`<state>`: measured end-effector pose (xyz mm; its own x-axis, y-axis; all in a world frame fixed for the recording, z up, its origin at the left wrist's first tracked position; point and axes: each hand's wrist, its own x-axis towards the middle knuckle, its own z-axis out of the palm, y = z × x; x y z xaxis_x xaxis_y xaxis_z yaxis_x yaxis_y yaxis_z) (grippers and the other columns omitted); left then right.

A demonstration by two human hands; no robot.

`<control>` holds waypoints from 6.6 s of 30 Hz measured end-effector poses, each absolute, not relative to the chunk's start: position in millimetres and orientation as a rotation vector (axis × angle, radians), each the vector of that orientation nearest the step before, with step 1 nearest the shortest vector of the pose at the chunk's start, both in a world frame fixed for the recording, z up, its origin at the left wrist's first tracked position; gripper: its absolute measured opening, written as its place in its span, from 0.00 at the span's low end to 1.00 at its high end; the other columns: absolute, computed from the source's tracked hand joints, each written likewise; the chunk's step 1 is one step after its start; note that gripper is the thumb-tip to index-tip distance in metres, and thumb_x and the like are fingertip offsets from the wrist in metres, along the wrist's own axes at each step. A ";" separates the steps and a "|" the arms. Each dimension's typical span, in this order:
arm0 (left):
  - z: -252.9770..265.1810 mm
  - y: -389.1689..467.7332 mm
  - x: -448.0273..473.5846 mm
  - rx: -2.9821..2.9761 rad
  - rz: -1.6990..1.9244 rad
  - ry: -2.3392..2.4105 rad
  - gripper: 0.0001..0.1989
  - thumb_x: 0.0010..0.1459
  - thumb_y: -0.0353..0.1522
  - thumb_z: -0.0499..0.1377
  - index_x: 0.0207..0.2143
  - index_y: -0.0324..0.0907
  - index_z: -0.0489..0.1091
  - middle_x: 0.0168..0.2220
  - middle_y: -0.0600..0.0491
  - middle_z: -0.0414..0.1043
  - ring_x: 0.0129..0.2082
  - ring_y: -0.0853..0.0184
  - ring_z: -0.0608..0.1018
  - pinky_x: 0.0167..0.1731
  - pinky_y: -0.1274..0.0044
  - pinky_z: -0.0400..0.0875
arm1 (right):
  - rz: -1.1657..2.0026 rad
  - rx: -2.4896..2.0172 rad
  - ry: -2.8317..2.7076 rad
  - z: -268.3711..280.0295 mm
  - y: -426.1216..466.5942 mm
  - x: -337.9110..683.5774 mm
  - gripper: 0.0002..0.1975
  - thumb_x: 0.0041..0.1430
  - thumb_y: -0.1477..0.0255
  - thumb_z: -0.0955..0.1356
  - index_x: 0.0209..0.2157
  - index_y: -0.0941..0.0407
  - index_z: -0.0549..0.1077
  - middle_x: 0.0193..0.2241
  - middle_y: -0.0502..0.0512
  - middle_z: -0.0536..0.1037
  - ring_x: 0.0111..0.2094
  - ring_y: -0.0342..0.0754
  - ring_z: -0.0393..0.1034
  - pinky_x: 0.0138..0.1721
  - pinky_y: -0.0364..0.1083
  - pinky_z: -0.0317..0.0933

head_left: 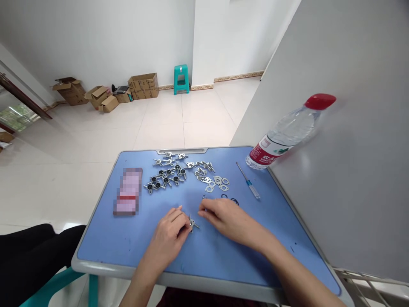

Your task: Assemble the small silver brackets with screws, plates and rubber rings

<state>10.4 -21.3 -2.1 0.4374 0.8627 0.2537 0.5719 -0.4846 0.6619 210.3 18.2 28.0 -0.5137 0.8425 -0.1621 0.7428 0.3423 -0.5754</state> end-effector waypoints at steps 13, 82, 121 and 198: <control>-3.4 -20.7 8.8 2.134 0.852 1.263 0.10 0.59 0.23 0.53 0.28 0.44 0.61 0.29 0.58 0.68 0.31 0.69 0.71 0.58 0.61 0.66 | 0.744 -1.524 -2.371 31.4 31.8 230.0 0.10 0.57 0.83 0.62 0.32 0.57 0.72 0.32 0.53 0.76 0.32 0.46 0.67 0.33 0.43 0.55; -7.5 -20.7 3.7 2.574 0.860 1.269 0.10 0.65 0.25 0.53 0.33 0.44 0.71 0.33 0.56 0.73 0.33 0.71 0.74 0.58 0.59 0.59 | 1.101 -1.302 -1.996 10.0 18.1 196.0 0.12 0.54 0.81 0.65 0.31 0.55 0.80 0.30 0.51 0.81 0.31 0.45 0.75 0.34 0.42 0.64; -8.9 -21.7 4.5 2.521 0.838 1.271 0.12 0.64 0.24 0.52 0.31 0.43 0.72 0.32 0.57 0.72 0.31 0.72 0.73 0.61 0.58 0.60 | 0.961 -1.252 -2.189 -1.9 11.9 190.1 0.10 0.57 0.79 0.64 0.29 0.54 0.76 0.28 0.50 0.79 0.30 0.45 0.73 0.34 0.43 0.65; -10.9 -21.3 4.0 2.478 0.871 1.221 0.11 0.65 0.24 0.53 0.31 0.42 0.71 0.31 0.56 0.69 0.32 0.72 0.71 0.62 0.58 0.58 | 1.656 -1.444 -1.702 1.2 18.4 185.3 0.08 0.50 0.69 0.65 0.28 0.58 0.73 0.22 0.49 0.73 0.27 0.45 0.64 0.32 0.45 0.58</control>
<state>4.0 -21.3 -10.9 0.4717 0.7836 0.4044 0.6374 -0.6199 0.4577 185.3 18.4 1.2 -0.4128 0.8268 -0.3821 0.4048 -0.2092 -0.8901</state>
